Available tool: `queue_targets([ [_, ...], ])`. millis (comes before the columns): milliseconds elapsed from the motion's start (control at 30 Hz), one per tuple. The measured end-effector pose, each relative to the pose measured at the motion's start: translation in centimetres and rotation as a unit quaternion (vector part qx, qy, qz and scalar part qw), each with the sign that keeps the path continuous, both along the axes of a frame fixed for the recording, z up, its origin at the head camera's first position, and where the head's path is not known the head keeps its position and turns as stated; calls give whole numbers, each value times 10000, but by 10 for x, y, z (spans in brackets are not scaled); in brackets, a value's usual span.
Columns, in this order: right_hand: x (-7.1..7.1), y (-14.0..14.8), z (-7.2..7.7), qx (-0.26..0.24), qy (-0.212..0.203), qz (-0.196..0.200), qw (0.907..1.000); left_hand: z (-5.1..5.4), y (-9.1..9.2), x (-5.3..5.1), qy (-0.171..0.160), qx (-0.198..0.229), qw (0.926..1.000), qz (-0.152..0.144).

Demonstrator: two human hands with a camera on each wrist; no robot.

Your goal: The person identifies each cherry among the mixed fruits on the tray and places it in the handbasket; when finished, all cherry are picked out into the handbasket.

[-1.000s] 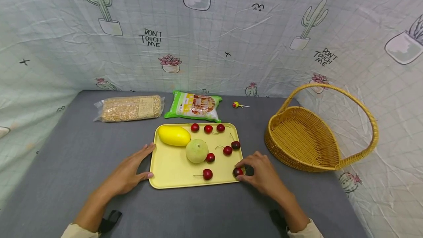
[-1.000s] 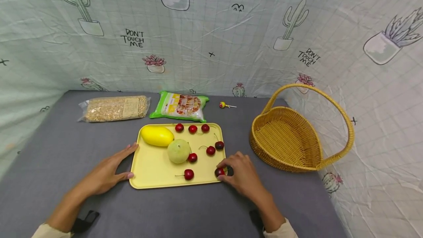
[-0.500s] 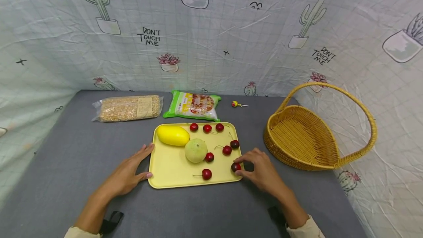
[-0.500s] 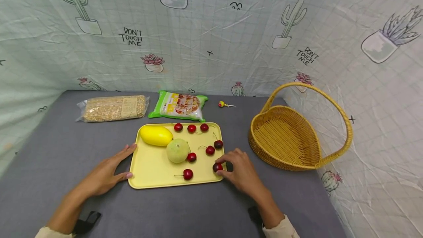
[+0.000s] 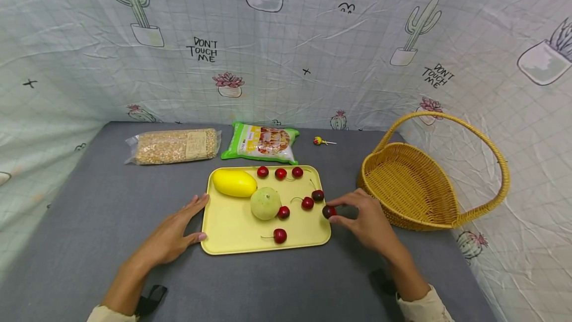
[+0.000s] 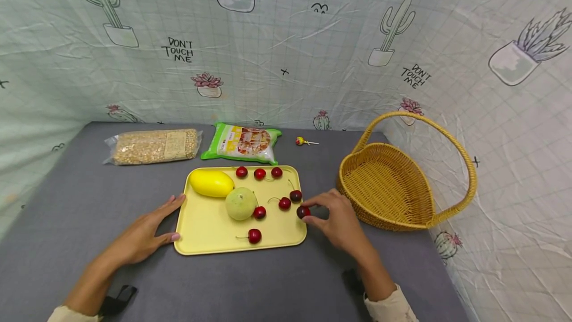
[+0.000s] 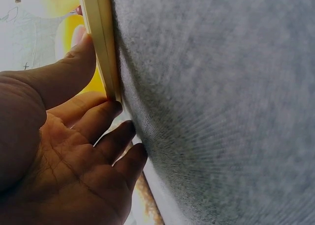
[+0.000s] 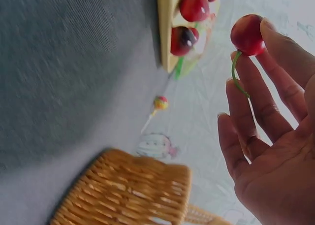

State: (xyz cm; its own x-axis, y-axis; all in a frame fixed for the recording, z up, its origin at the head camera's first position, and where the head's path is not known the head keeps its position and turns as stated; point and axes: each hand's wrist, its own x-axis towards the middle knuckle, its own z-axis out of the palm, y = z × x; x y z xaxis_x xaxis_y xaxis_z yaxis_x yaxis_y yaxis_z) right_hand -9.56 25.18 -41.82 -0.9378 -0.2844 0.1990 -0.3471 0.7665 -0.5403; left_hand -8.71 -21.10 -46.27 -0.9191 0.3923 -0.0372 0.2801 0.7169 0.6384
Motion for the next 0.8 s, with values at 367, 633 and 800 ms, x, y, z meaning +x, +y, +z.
queue_targets([
  [367, -5, 22, 25, 82, 69, -455, 9989, 0, 0, 0, 23, -13, 10000, 0],
  [633, -16, 47, 33, -254, 457, -584, 9969, 0, 0, 0, -5, 17, 10000, -14],
  [800, -22, 61, 35, -325, 689, -649, 9950, 0, -1, -1, -102, -6, 9999, -10],
])
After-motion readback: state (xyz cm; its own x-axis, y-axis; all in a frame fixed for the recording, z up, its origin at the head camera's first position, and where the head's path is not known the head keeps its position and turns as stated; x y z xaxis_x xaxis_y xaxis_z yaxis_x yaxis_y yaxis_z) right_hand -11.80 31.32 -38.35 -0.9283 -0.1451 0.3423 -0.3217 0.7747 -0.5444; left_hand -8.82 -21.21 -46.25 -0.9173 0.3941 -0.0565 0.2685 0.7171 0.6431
